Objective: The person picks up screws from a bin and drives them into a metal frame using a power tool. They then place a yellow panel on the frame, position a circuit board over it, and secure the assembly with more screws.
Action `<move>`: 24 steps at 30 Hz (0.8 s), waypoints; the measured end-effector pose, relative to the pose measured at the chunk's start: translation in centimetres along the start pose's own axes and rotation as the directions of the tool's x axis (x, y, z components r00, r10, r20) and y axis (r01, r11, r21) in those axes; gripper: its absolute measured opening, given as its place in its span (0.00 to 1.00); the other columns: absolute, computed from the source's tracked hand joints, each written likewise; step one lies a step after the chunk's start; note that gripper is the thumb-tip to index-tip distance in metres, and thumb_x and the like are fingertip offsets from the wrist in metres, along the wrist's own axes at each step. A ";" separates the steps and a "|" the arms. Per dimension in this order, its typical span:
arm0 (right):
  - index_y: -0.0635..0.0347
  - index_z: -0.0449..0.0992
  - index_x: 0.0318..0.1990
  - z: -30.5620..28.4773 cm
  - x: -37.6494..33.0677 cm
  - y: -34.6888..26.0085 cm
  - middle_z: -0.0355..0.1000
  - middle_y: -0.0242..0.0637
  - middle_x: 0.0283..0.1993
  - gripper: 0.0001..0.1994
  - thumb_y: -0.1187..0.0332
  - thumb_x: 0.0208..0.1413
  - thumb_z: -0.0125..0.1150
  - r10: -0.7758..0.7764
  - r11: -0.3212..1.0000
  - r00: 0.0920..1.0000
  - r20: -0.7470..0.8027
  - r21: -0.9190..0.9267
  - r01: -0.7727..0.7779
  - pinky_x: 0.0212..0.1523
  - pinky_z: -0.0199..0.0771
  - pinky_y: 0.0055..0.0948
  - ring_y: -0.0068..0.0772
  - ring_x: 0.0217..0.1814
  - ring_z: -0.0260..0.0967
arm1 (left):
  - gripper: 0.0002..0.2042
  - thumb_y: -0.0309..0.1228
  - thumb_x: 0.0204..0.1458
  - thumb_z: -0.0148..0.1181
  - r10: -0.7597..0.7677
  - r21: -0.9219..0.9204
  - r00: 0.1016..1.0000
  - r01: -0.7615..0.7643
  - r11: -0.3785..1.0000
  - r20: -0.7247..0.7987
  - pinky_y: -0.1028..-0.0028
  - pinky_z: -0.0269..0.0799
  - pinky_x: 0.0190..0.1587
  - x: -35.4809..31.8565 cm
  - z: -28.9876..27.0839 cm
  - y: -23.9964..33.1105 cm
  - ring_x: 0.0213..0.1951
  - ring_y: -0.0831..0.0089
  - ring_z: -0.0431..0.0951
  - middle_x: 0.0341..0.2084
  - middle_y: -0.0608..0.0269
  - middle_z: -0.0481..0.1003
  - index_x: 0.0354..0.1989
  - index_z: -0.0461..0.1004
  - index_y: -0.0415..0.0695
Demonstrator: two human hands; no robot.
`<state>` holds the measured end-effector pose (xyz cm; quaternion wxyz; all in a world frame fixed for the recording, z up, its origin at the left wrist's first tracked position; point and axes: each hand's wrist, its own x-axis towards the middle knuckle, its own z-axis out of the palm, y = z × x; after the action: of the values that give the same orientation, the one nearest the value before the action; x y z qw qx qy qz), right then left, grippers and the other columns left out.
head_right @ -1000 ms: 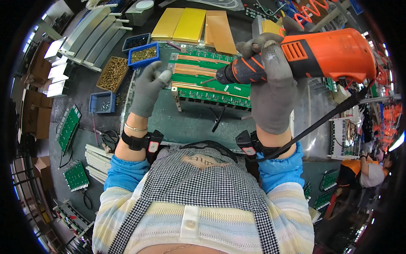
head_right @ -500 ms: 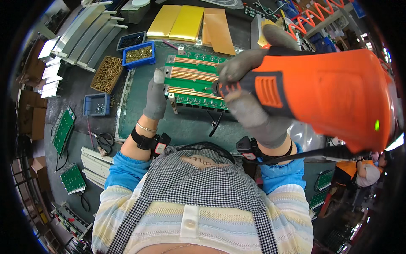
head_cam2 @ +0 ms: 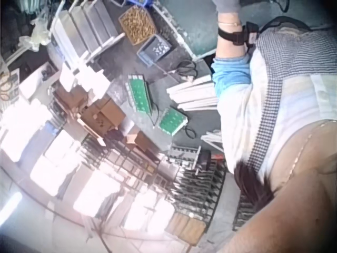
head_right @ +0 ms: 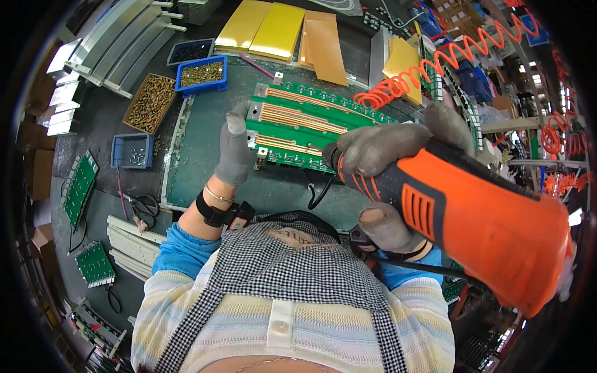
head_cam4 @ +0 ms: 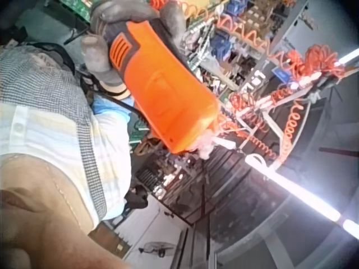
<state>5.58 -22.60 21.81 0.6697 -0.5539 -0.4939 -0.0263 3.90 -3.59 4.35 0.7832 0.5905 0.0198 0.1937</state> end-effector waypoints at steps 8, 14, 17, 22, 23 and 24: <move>0.57 0.57 0.53 1.3 1.4 -0.1 0.66 0.35 0.32 0.29 0.68 0.45 0.66 0.075 0.960 0.993 0.094 -0.278 -0.047 0.36 0.70 0.41 0.35 0.30 0.68 | 0.36 0.63 0.54 0.34 0.020 -0.088 1.000 -0.021 0.996 -0.008 0.75 0.67 0.37 0.2 0.6 -0.1 0.34 0.75 0.71 0.32 0.60 0.73 0.43 0.67 0.35; 0.57 0.65 0.36 0.6 1.9 1.3 0.66 0.32 0.28 0.18 0.65 0.42 0.69 0.257 0.947 0.966 0.013 -0.202 -0.249 0.37 0.69 0.37 0.30 0.27 0.66 | 0.35 0.62 0.54 0.31 0.077 0.067 0.997 -0.078 0.995 0.012 0.72 0.66 0.31 0.2 -0.1 -1.5 0.27 0.72 0.70 0.22 0.56 0.70 0.36 0.66 0.36; 0.58 0.64 0.44 1.9 2.8 0.6 0.66 0.33 0.29 0.22 0.66 0.43 0.68 0.280 0.942 0.957 0.071 -0.214 -0.260 0.34 0.69 0.36 0.31 0.28 0.67 | 0.34 0.61 0.55 0.31 0.076 0.113 0.997 -0.074 0.991 -0.010 0.70 0.65 0.28 0.1 -0.1 -1.8 0.23 0.69 0.68 0.18 0.55 0.67 0.33 0.66 0.36; 0.54 0.47 0.62 -1.0 4.4 3.2 0.66 0.32 0.30 0.41 0.64 0.43 0.68 0.290 0.956 0.926 0.244 -0.129 -0.265 0.31 0.68 0.37 0.31 0.28 0.68 | 0.42 0.68 0.50 0.32 -0.089 0.110 0.992 0.079 0.991 0.091 0.76 0.68 0.39 -0.3 -0.8 -1.0 0.38 0.77 0.71 0.35 0.59 0.73 0.45 0.67 0.34; 0.58 0.49 0.63 -1.0 4.9 3.6 0.68 0.36 0.32 0.41 0.71 0.41 0.68 0.209 0.970 0.925 0.318 0.052 -0.237 0.34 0.70 0.38 0.31 0.30 0.69 | 0.41 0.67 0.50 0.32 -0.107 0.121 0.989 0.095 0.988 0.101 0.76 0.68 0.39 -0.3 -0.9 -1.1 0.37 0.77 0.71 0.34 0.60 0.73 0.44 0.67 0.34; 0.63 0.50 0.63 -0.7 5.2 3.8 0.70 0.40 0.34 0.42 0.78 0.40 0.68 0.117 0.948 0.920 0.374 0.234 -0.215 0.37 0.72 0.39 0.32 0.32 0.69 | 0.41 0.67 0.51 0.31 -0.125 0.132 0.986 0.110 0.985 0.112 0.76 0.67 0.39 -0.4 -0.9 -1.1 0.37 0.77 0.71 0.33 0.60 0.73 0.44 0.68 0.35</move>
<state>10.92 -19.05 22.81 0.6382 -0.4931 -0.5566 0.1992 3.64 -3.11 2.95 0.7543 0.6470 0.0197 0.1097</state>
